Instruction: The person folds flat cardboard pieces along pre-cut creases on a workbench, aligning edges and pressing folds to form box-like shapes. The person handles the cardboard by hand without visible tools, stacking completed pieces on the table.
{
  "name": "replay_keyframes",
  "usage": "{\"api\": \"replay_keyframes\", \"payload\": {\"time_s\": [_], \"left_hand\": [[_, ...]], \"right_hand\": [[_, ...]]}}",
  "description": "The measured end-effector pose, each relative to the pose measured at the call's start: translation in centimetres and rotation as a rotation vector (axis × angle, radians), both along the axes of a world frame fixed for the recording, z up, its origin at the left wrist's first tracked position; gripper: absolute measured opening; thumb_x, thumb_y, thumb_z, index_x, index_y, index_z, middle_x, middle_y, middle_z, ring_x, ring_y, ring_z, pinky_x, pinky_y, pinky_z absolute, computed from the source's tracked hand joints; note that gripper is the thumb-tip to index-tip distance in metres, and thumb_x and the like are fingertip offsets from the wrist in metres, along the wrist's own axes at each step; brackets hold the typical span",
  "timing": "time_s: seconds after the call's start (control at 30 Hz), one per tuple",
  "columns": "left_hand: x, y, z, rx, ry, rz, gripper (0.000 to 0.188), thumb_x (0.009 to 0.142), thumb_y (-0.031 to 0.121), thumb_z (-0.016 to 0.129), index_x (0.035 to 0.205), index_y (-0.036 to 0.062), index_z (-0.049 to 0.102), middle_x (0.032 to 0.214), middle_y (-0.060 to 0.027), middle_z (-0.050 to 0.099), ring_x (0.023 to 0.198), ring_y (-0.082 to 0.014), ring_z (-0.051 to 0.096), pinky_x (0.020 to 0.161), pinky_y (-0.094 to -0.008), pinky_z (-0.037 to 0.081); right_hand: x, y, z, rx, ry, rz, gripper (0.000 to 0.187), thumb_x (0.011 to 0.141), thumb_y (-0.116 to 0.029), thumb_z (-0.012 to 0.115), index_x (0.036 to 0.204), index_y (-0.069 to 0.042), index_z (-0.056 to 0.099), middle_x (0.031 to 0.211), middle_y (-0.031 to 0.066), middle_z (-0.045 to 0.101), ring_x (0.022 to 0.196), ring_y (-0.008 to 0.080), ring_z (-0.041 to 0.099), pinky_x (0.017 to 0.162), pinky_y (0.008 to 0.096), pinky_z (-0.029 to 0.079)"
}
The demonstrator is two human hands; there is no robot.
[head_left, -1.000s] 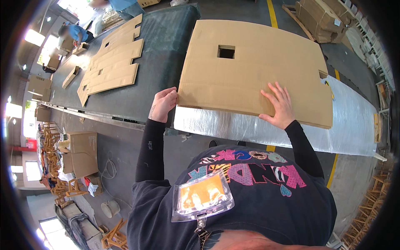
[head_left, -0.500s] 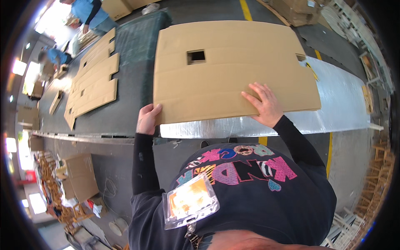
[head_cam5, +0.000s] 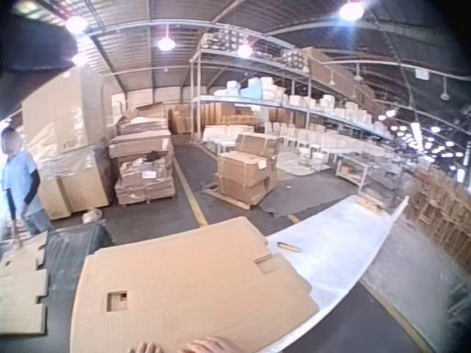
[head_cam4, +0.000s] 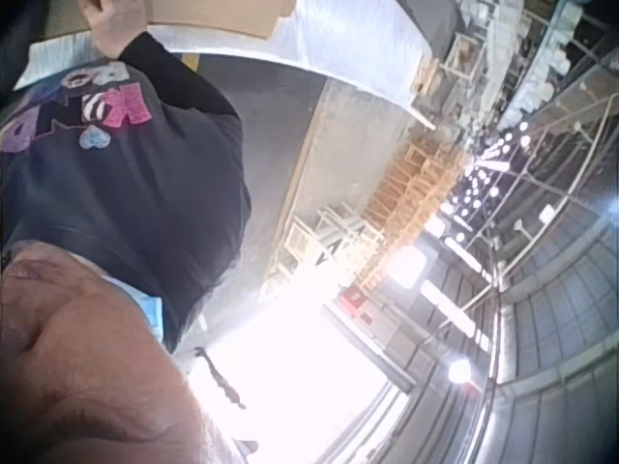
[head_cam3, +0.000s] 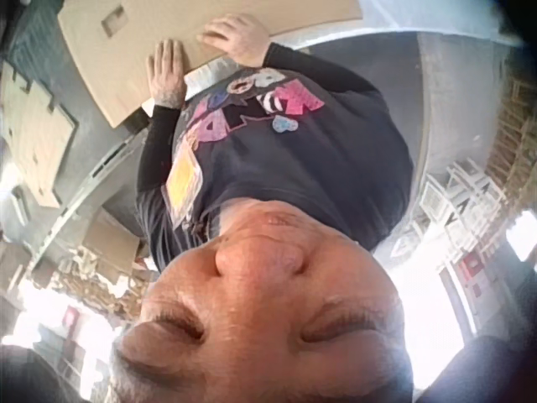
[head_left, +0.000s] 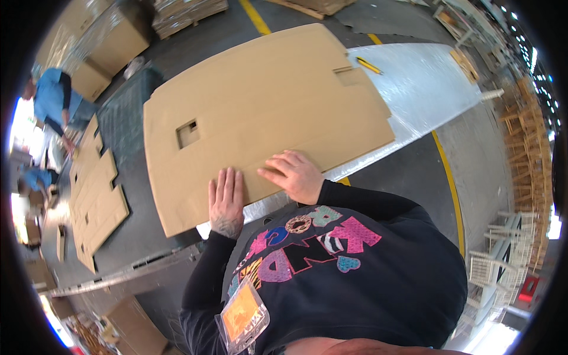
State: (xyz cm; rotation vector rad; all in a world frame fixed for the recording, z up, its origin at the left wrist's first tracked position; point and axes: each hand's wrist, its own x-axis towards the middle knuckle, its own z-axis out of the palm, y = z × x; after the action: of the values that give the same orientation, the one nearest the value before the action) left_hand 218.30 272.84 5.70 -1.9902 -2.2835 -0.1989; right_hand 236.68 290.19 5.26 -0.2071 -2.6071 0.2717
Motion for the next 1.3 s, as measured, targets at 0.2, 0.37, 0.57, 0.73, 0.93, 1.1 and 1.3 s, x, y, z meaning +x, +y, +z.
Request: {"api": "replay_keyframes", "payload": {"time_s": [0.2,0.37,0.57,0.73,0.93,1.1,1.3], "left_hand": [[-0.9,-0.2,-1.8,0.05,0.037,-0.024,0.059,0.091,0.006,0.048,0.15,0.0019,0.043,0.155,-0.0168,0.043,0.149,-0.034,0.033,0.121,-0.0571,0.024],[-0.3,0.6,-1.8,0.084,0.058,-0.015,0.061,0.085,0.004,0.051,0.146,0.0036,0.05,0.152,-0.0136,0.048,0.142,-0.0327,0.043,0.119,-0.0538,0.029],[-0.5,0.1,-2.0,0.115,0.012,0.0,0.068,0.077,0.001,0.051,0.144,0.0034,0.051,0.149,-0.0135,0.051,0.141,-0.0327,0.044,0.12,-0.0538,0.027],[-0.3,0.6,-1.9,0.119,-0.003,-0.019,0.072,0.073,-0.001,0.052,0.145,0.0034,0.051,0.15,-0.0136,0.05,0.141,-0.0325,0.044,0.12,-0.0537,0.026],[-0.2,0.5,-1.8,0.116,-0.013,0.0,0.074,0.071,-0.002,0.051,0.145,0.0034,0.05,0.15,-0.0133,0.05,0.142,-0.0323,0.043,0.12,-0.0536,0.026],[-0.2,0.5,-1.9,0.123,-0.007,-0.001,0.075,0.071,-0.003,0.051,0.145,0.0035,0.05,0.15,-0.0131,0.05,0.141,-0.0322,0.043,0.119,-0.0536,0.027],[-0.2,0.5,-2.0,0.132,-0.017,-0.001,0.073,0.072,-0.003,0.052,0.144,0.0037,0.051,0.149,-0.0127,0.05,0.141,-0.0319,0.043,0.12,-0.0535,0.026]], "right_hand": [[5.6,3.0,-0.3,0.037,-0.042,-0.21,0.051,0.081,-0.013,0.061,0.132,-0.015,0.064,0.128,0.0053,0.059,0.123,0.0267,0.054,0.105,0.0444,0.044],[7.4,4.6,-1.0,-0.016,-0.105,-0.173,0.051,0.085,-0.025,0.064,0.134,-0.013,0.061,0.131,0.0085,0.058,0.124,0.0283,0.052,0.104,0.045,0.043],[12.5,8.5,1.5,-0.307,0.29,-0.447,0.052,0.086,-0.025,0.076,0.132,-0.01,0.06,0.125,0.0165,0.058,0.12,0.037,0.053,0.103,0.0494,0.042],[21.3,14.9,0.0,-0.977,0.387,-1.105,0.037,0.094,-0.033,0.07,0.117,-0.003,0.068,0.107,0.012,0.068,0.092,0.0246,0.068,0.079,0.0382,0.057],[21.8,14.5,-0.5,-1.365,0.356,-1.079,0.023,0.094,-0.026,0.071,0.103,-0.004,0.066,0.092,0.0043,0.067,0.075,0.0148,0.069,0.063,0.0323,0.061],[22.0,14.3,-0.8,-1.397,0.411,-1.055,0.017,0.092,-0.017,0.072,0.096,-0.003,0.064,0.091,0.0063,0.067,0.075,0.0162,0.069,0.065,0.0339,0.062],[22.1,14.5,-1.1,-1.364,0.447,-1.056,0.014,0.091,-0.01,0.071,0.092,0.001,0.063,0.09,0.0107,0.067,0.078,0.0203,0.071,0.066,0.0358,0.064]]}}
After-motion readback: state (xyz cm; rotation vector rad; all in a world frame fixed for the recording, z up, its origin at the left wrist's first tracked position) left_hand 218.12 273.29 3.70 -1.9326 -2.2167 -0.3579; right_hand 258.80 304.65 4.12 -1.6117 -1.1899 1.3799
